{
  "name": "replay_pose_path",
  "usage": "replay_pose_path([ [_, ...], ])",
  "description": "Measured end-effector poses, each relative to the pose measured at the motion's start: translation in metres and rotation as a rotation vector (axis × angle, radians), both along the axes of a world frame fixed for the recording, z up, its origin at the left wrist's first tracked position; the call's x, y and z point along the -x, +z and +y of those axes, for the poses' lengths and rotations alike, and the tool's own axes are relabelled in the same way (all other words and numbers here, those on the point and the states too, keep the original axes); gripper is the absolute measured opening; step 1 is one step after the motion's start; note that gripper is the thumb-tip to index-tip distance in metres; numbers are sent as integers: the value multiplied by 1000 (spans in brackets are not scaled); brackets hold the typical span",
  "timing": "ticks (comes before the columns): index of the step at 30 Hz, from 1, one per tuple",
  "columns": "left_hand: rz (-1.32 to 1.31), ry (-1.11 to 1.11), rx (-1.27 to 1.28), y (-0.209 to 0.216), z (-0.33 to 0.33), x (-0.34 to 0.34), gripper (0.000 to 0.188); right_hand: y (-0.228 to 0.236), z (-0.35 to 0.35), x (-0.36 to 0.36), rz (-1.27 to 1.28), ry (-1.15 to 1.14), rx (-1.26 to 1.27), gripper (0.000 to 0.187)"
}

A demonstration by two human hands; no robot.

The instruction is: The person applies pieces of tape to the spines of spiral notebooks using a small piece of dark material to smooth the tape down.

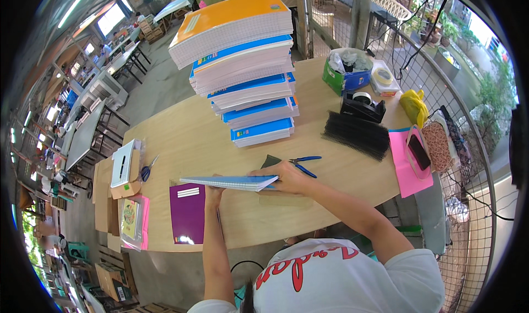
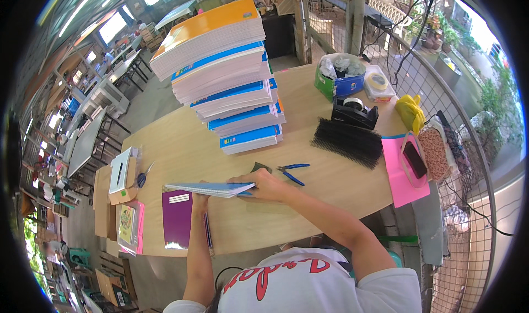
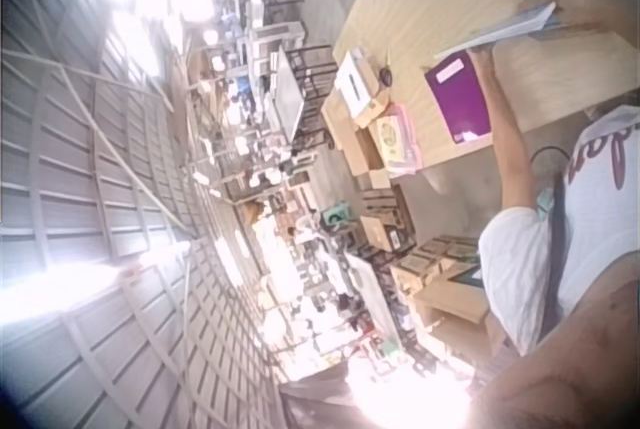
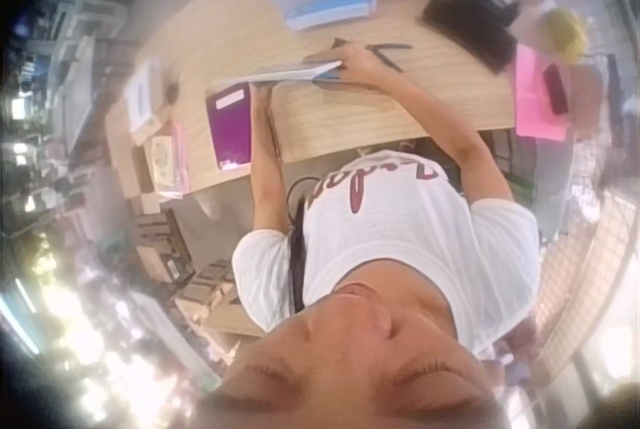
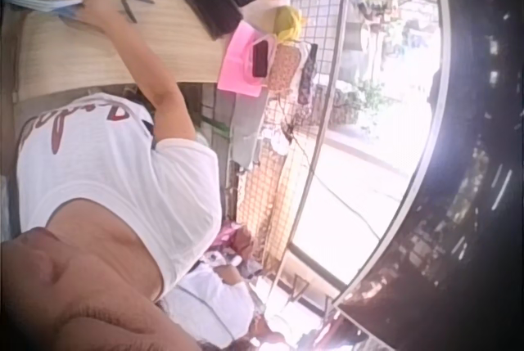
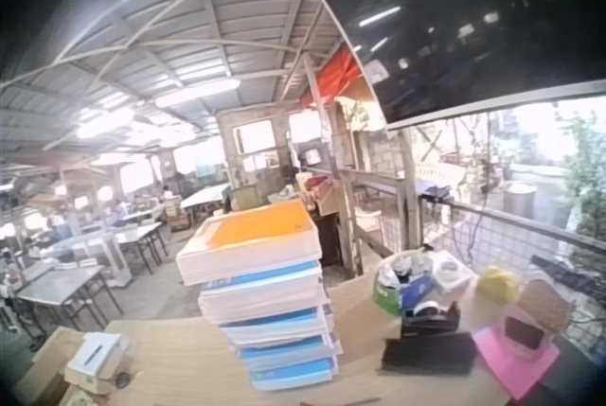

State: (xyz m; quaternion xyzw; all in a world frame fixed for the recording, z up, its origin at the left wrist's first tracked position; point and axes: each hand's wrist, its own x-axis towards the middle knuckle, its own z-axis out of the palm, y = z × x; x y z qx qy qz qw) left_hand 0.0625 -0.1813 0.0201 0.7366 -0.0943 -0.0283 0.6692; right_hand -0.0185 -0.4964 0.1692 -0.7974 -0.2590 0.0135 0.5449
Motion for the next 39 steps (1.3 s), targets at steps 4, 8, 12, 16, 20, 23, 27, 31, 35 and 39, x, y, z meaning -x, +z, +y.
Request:
replay_pose_path([
  [4,-27,21,22,-10,0,-3,15,-9,1,-2,-96,12,-33,46],
  [8,60,-18,95,-11,-10,-8,17,-17,-7,-5,-112,-4,-14,45],
  [12,120,-48,177,-17,-2,-11,17,-10,2,-5,-93,-9,2,44],
  [16,147,-16,61,-27,-1,-6,15,-6,0,5,-8,-10,31,43],
  [20,39,-83,-56,-46,9,6,12,-21,-1,6,-30,18,62,48],
  [23,51,-148,-42,-46,-42,30,16,-67,-48,29,65,-66,37,43],
  [27,317,-297,216,-52,-68,56,49,-157,-100,69,-35,-277,53,47],
  [31,551,-197,42,-82,-66,98,66,-166,-113,71,402,-204,-411,53],
  [35,218,300,-334,-104,-60,152,62,-194,-113,69,534,-296,-262,47],
  [39,-543,333,-481,82,-178,173,56,-188,-114,76,428,-317,-180,44],
])
